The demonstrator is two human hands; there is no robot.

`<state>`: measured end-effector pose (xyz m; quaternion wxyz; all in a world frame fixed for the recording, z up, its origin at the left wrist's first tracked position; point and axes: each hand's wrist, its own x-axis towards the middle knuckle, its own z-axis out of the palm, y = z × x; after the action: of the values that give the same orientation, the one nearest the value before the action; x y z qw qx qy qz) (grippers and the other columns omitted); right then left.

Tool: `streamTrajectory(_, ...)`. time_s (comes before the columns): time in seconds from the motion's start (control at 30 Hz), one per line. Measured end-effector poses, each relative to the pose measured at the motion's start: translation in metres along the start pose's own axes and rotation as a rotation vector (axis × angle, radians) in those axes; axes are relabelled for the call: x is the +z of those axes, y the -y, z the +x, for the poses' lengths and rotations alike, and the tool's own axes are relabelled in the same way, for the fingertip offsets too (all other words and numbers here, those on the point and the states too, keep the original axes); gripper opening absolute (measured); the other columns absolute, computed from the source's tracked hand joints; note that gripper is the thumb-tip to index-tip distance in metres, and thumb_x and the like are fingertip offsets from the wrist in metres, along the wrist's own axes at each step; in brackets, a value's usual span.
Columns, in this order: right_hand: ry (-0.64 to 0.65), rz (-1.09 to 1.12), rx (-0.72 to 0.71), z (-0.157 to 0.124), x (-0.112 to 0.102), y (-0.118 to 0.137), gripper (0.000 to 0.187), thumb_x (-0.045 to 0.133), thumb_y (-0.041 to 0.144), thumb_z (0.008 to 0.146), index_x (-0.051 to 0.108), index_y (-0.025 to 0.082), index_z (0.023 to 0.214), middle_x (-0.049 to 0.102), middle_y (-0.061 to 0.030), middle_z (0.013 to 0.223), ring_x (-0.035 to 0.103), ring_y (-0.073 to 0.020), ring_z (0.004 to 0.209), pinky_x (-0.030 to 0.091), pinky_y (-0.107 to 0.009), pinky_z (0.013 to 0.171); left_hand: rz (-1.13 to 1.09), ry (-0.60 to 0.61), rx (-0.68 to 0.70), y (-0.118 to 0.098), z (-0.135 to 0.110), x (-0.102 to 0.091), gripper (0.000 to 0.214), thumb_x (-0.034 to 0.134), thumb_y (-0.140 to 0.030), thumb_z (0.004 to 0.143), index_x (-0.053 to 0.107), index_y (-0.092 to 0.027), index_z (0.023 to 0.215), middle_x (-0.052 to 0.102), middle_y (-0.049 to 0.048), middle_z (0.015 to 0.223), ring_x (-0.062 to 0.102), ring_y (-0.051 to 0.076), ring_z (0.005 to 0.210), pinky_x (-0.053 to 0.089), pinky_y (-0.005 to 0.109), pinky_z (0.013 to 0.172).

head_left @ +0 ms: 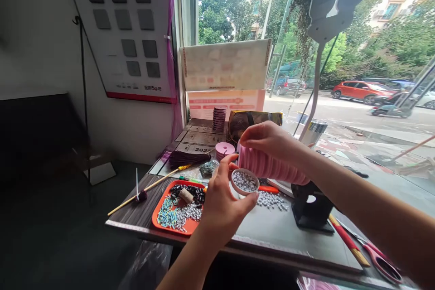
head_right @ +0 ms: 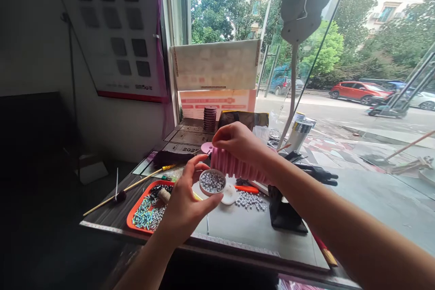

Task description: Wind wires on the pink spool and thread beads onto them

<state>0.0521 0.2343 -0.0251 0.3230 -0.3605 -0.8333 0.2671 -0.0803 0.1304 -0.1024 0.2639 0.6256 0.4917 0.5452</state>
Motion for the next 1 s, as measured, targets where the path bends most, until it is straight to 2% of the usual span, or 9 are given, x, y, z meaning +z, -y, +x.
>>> streamTrajectory(0.1,0.032,-0.318,-0.100,-0.024,0.005,0.013,0.012,0.055,0.020,0.075,0.066,0.016,0.072,0.059,0.0002,0.062,0.046,-0.0101,0.055,0.035,-0.023,0.053,0.004,0.015,-0.028,-0.002,-0.004,-0.001,0.067,0.069,-0.017,0.063,0.039,-0.025,0.123,0.057,0.0037,0.105,0.056,0.021,0.098,0.044,0.035,0.087)
streamTrajectory(0.23,0.290,-0.592,-0.126,-0.054,0.018,0.029,0.013,0.058,0.014,0.074,0.065,0.018,0.063,0.060,0.0000,0.061,0.051,-0.0109,0.056,0.035,-0.023,0.054,0.018,0.027,-0.017,-0.003,-0.008,0.000,0.068,0.069,-0.015,0.061,0.040,-0.022,0.123,0.058,0.0039,0.106,0.056,0.021,0.098,0.044,0.035,0.089)
streamTrajectory(0.37,0.294,-0.697,-0.092,-0.058,0.028,0.034,0.016,0.056,0.011,0.074,0.062,0.016,0.060,0.061,-0.0023,0.065,0.054,-0.0135,0.062,0.036,-0.024,0.057,0.030,0.029,-0.007,-0.003,-0.009,0.004,0.066,0.065,-0.014,0.063,0.040,-0.022,0.124,0.057,0.0059,0.113,0.055,0.023,0.103,0.043,0.037,0.091)
streamTrajectory(0.57,0.264,-0.631,-0.024,-0.052,0.025,0.035,0.017,0.052,0.008,0.070,0.060,0.015,0.057,0.056,0.0004,0.056,0.044,-0.0091,0.052,0.031,-0.022,0.052,0.028,0.035,0.014,-0.004,-0.005,0.003,0.065,0.067,-0.015,0.063,0.040,-0.022,0.123,0.057,0.0055,0.112,0.054,0.024,0.105,0.042,0.038,0.093)
streamTrajectory(0.8,0.112,-0.398,-0.022,-0.046,0.008,0.030,0.014,0.053,0.013,0.071,0.063,0.015,0.061,0.047,0.0049,0.049,0.037,-0.0060,0.048,0.027,-0.019,0.047,0.006,0.049,-0.002,-0.005,-0.002,0.002,0.064,0.067,-0.018,0.067,0.038,-0.025,0.124,0.055,0.0052,0.112,0.054,0.023,0.106,0.041,0.038,0.093)
streamTrajectory(0.9,0.139,-0.230,-0.002,-0.039,0.002,0.023,0.016,0.051,0.017,0.075,0.065,0.015,0.069,0.049,0.0045,0.053,0.039,-0.0059,0.050,0.028,-0.018,0.046,-0.015,0.053,0.001,-0.006,-0.001,0.003,0.065,0.066,-0.016,0.067,0.037,-0.024,0.125,0.056,0.0054,0.110,0.055,0.023,0.104,0.041,0.038,0.094)
streamTrajectory(1.0,0.193,-0.218,-0.061,-0.038,-0.001,0.018,0.018,0.050,0.020,0.079,0.065,0.013,0.072,0.052,0.0034,0.057,0.040,-0.0059,0.052,0.030,-0.018,0.048,-0.019,0.047,0.014,-0.006,0.001,0.003,0.064,0.065,-0.015,0.067,0.037,-0.024,0.125,0.056,0.0057,0.110,0.055,0.023,0.105,0.040,0.038,0.094)
